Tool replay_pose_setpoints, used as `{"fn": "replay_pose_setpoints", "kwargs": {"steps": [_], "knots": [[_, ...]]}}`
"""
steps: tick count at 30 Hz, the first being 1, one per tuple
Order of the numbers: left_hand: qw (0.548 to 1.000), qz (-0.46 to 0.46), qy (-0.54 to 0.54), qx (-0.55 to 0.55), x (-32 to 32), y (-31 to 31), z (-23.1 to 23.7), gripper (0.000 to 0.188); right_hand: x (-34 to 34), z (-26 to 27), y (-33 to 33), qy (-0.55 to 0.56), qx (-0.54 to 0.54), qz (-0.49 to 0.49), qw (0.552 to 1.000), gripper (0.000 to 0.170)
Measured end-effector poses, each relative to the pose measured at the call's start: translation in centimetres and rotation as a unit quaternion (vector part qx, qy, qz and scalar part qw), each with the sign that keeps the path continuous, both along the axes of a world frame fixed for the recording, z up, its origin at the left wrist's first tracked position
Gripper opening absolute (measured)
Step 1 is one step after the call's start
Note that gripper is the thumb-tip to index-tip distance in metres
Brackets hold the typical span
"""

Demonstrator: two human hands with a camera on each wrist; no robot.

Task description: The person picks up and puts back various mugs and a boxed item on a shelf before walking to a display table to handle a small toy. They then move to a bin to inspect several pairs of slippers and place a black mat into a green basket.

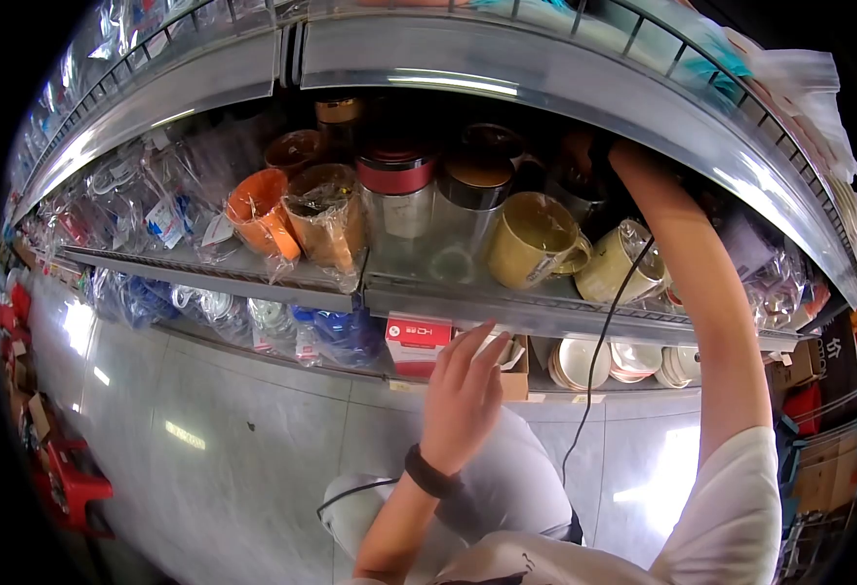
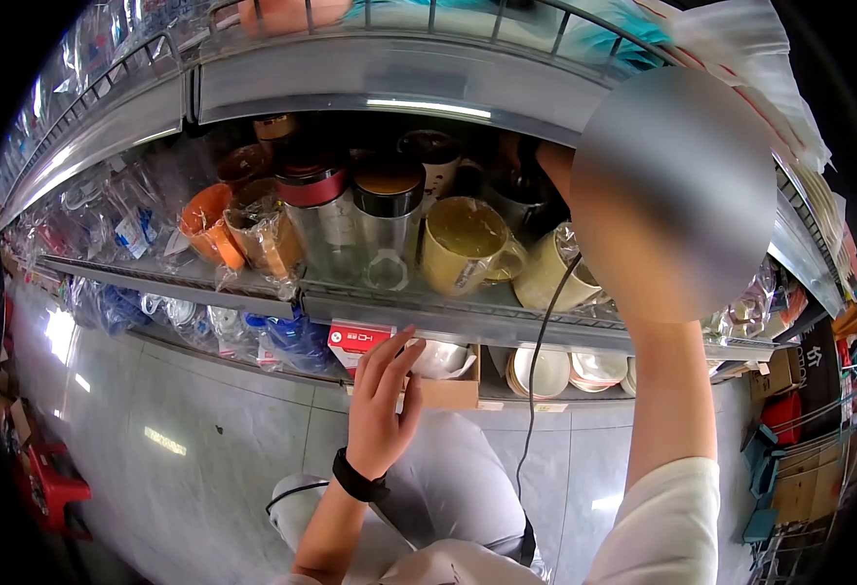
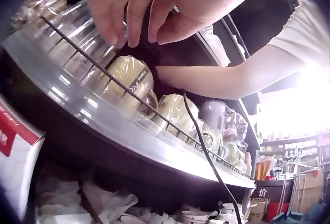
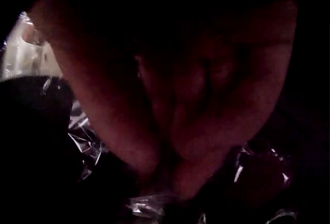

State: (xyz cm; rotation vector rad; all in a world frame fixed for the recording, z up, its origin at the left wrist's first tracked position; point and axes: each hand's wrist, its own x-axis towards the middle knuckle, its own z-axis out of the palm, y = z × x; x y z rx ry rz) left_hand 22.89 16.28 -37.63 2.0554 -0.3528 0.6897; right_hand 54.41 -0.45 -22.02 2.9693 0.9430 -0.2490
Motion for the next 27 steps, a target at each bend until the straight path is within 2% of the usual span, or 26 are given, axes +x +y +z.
{"fn": "replay_pose_setpoints", "kwargs": {"steps": [8, 12, 15, 18, 20, 21, 22, 23, 24, 25, 27], "knots": [[1.0, 0.002, 0.005, 0.009, -0.3, 0.2, 0.0, 0.037, 1.0, 0.5, -0.2, 0.003, 0.048, -0.01, 0.999, 0.04], [1.0, 0.015, 0.006, 0.011, -0.1, 0.0, -0.4, 0.038, -1.1, 1.4, -1.8, 0.049, 0.149, 0.0, 0.988, 0.04], [1.0, 0.007, -0.019, 0.005, 0.4, 0.0, -0.9, 0.038, -4.5, 1.9, -2.5, 0.111, 0.276, 0.04, 0.954, 0.04], [1.0, 0.006, -0.002, 0.001, 0.6, -0.1, -0.9, 0.041, -8.9, 2.1, -2.2, 0.165, 0.391, 0.105, 0.9, 0.04], [1.0, 0.003, 0.0, 0.002, 0.6, -0.2, -1.0, 0.039, -12.6, 2.0, -1.7, 0.152, 0.413, 0.106, 0.892, 0.04], [1.0, 0.0, 0.0, 0.007, 0.6, -0.2, -1.0, 0.039, -14.8, 1.8, -1.8, 0.124, 0.395, 0.067, 0.908, 0.038], [1.0, -0.002, -0.001, 0.012, 0.6, -0.2, -1.1, 0.039, -16.8, 2.9, -2.4, 0.062, 0.28, 0.048, 0.957, 0.046], [1.0, -0.003, 0.002, 0.014, 0.5, -0.2, -1.0, 0.038, -17.5, 2.5, -3.9, -0.001, 0.206, 0.061, 0.977, 0.053], [1.0, -0.004, 0.004, 0.015, 0.4, -0.2, -0.9, 0.037, -17.9, 2.1, -6.0, -0.064, 0.128, 0.075, 0.987, 0.059], [1.0, -0.004, 0.006, 0.014, 0.3, -0.2, -0.7, 0.036, -17.5, 1.1, -7.9, -0.09, 0.044, 0.047, 0.994, 0.079], [1.0, -0.003, 0.015, 0.01, 0.2, -0.3, -0.6, 0.036, -17.3, 0.0, -9.6, -0.059, -0.037, -0.06, 0.996, 0.088]]}}
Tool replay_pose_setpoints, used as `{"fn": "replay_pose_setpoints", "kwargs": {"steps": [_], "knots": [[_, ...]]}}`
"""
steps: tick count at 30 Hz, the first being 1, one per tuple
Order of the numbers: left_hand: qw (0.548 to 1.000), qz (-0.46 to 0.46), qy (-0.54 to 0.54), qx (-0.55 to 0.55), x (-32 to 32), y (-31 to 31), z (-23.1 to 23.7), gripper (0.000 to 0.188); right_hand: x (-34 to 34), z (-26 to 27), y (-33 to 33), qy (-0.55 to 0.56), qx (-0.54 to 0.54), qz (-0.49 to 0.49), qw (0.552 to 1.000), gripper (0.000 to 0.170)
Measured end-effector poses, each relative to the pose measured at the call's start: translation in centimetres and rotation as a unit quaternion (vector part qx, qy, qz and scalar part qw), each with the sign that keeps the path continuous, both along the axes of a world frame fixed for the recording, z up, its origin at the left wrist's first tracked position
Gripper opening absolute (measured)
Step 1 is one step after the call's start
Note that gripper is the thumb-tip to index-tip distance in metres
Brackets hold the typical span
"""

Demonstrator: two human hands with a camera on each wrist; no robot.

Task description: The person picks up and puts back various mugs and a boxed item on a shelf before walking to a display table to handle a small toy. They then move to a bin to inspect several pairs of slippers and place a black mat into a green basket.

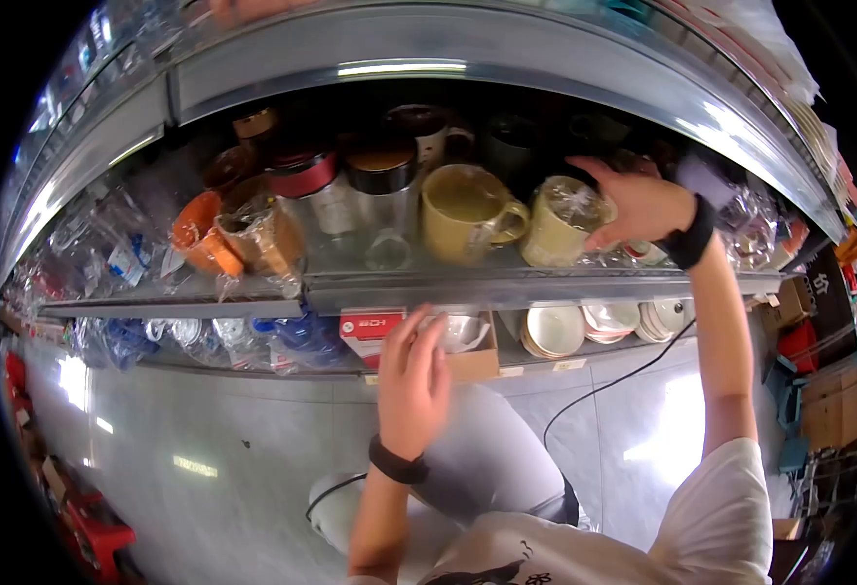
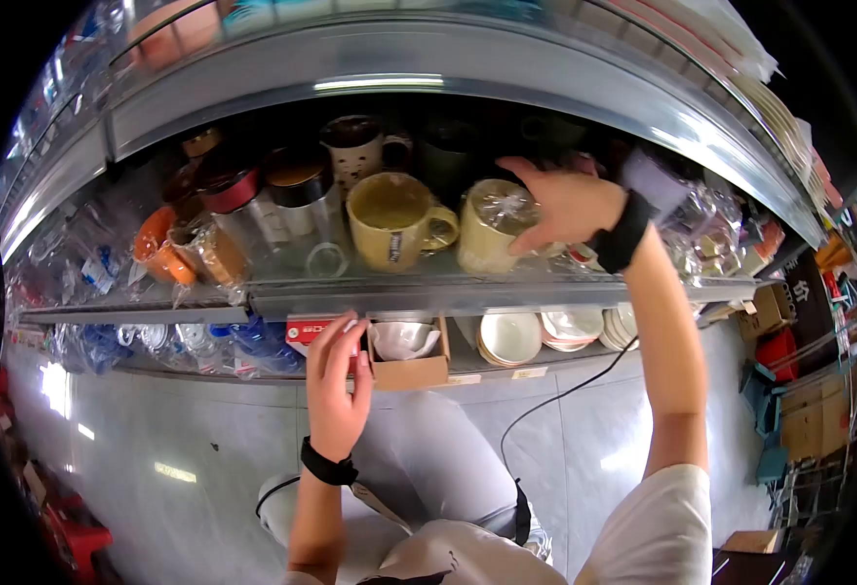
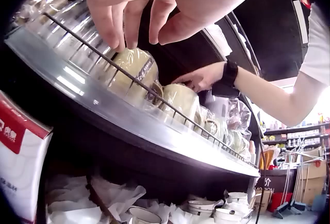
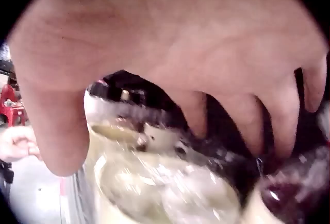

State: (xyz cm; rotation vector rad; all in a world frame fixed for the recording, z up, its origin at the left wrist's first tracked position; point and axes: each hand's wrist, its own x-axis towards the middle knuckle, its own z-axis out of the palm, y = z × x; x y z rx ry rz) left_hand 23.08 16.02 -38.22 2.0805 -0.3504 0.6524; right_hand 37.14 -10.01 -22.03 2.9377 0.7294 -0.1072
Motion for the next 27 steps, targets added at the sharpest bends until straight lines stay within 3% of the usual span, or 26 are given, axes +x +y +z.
{"fn": "replay_pose_setpoints", "kwargs": {"steps": [1, 2, 5, 8, 11, 15, 18, 19, 21, 24, 27], "knots": [[1.0, -0.005, 0.003, -0.001, 0.0, -0.1, 0.1, 0.036, -0.2, -0.4, -0.6, 0.015, -0.035, -0.061, 0.997, 0.092], [1.0, -0.006, 0.0, 0.001, 0.0, -0.3, 0.2, 0.036, 0.0, -1.5, -0.8, 0.005, -0.04, -0.058, 0.998, 0.098], [0.999, -0.002, -0.015, 0.028, 0.4, -0.8, -0.1, 0.034, -0.3, -4.3, 0.0, -0.128, -0.012, 0.005, 0.992, 0.092], [0.999, -0.01, -0.015, 0.044, 0.5, -1.4, -0.2, 0.035, 0.1, -5.8, -0.2, -0.166, 0.04, -0.016, 0.985, 0.082], [0.999, -0.024, -0.002, 0.038, 0.7, -2.0, -0.7, 0.036, 0.0, -7.5, 0.0, -0.225, 0.013, -0.015, 0.974, 0.074], [0.999, -0.026, 0.007, 0.041, 0.8, -2.4, -0.5, 0.036, -2.3, -5.1, -2.1, -0.326, 0.1, 0.041, 0.939, 0.073], [0.999, -0.02, 0.004, 0.041, 0.8, -2.1, -0.8, 0.036, -4.2, -1.2, -4.7, -0.315, 0.15, -0.069, 0.935, 0.061], [0.999, -0.019, 0.002, 0.039, 0.7, -2.1, -0.9, 0.036, -4.0, -1.0, -6.0, -0.364, 0.137, -0.043, 0.92, 0.054], [0.999, -0.015, 0.01, 0.036, 0.7, -2.1, -1.1, 0.036, -5.0, -1.4, -6.2, -0.283, 0.175, -0.17, 0.928, 0.043], [0.999, -0.009, 0.019, 0.029, 0.7, -2.2, -0.8, 0.035, -5.4, -5.1, -7.0, -0.279, 0.109, -0.209, 0.931, 0.035], [0.999, -0.01, 0.016, 0.032, 0.7, -2.2, -0.9, 0.035, -5.7, -8.1, -5.9, -0.308, 0.175, -0.219, 0.909, 0.026]]}}
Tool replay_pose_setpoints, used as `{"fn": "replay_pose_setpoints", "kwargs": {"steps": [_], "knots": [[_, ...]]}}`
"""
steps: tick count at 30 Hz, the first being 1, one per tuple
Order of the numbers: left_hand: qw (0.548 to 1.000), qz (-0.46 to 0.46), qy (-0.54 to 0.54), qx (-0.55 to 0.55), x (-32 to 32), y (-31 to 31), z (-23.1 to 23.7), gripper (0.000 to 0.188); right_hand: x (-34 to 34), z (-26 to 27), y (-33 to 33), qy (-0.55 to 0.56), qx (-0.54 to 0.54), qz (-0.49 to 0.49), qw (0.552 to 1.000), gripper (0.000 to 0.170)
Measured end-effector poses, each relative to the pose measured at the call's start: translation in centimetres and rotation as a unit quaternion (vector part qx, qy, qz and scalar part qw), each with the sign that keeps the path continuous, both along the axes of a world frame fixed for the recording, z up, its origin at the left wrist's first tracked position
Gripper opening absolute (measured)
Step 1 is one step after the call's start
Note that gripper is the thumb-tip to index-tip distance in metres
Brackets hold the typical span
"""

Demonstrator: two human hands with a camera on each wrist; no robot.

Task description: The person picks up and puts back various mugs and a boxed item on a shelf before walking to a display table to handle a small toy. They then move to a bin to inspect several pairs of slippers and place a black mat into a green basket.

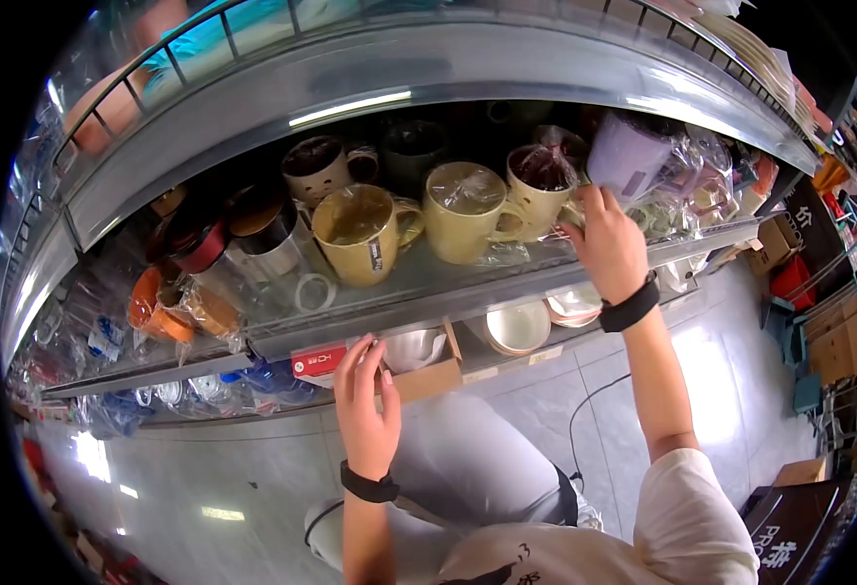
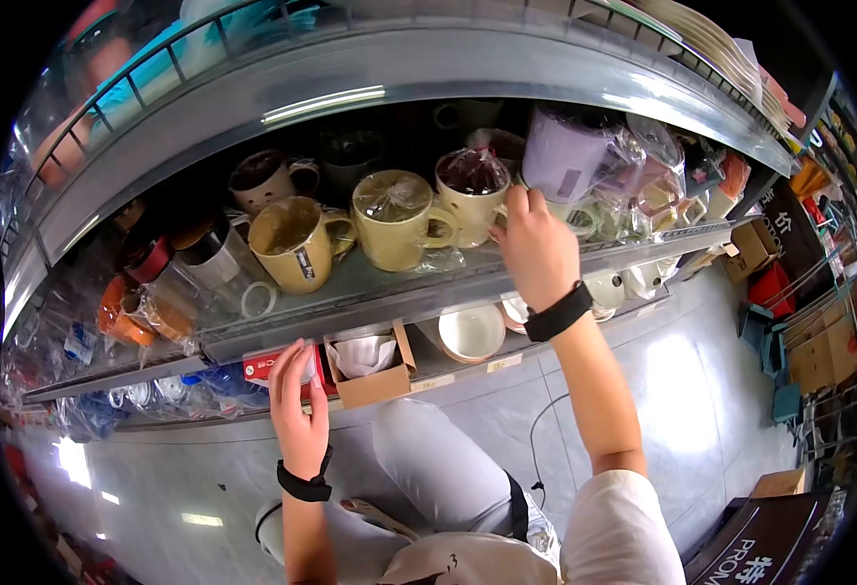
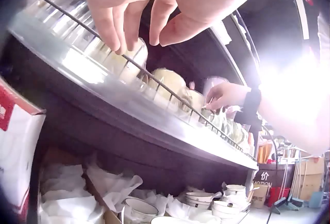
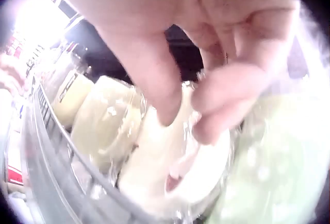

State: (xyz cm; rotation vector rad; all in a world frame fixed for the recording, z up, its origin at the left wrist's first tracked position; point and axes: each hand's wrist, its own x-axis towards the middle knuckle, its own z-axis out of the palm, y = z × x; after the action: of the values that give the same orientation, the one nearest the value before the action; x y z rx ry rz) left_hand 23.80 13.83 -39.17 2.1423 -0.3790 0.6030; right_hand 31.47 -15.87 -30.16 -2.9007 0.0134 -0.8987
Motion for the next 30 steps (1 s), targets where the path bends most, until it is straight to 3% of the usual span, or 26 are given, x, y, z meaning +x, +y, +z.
{"fn": "replay_pose_setpoints", "kwargs": {"steps": [6, 22, 25, 28, 29, 30], "knots": [[1.0, -0.003, 0.004, 0.013, -0.1, -0.1, -0.5, 0.036, 0.3, -2.6, -1.6, -0.089, 0.065, 0.027, 0.994, 0.027], [1.0, -0.002, 0.007, 0.019, -0.3, 0.2, -0.6, 0.036, 1.3, -4.0, -2.9, -0.202, -0.016, 0.042, 0.978, 0.027], [1.0, -0.001, 0.011, 0.024, -0.3, 0.1, -0.6, 0.036, 0.1, -3.0, -1.2, -0.265, 0.0, 0.032, 0.964, 0.03], [0.999, -0.003, 0.018, 0.029, -0.3, 0.3, -0.6, 0.033, -1.3, -3.6, 0.9, -0.176, 0.086, 0.124, 0.973, 0.033], [0.999, -0.004, 0.02, 0.025, -0.3, 0.3, -0.6, 0.033, -1.8, -3.6, 1.5, -0.092, 0.061, 0.143, 0.984, 0.035], [1.0, -0.005, 0.023, 0.021, -0.3, 0.2, -0.7, 0.033, -1.6, -3.7, 2.3, -0.086, 0.096, 0.137, 0.982, 0.035]]}}
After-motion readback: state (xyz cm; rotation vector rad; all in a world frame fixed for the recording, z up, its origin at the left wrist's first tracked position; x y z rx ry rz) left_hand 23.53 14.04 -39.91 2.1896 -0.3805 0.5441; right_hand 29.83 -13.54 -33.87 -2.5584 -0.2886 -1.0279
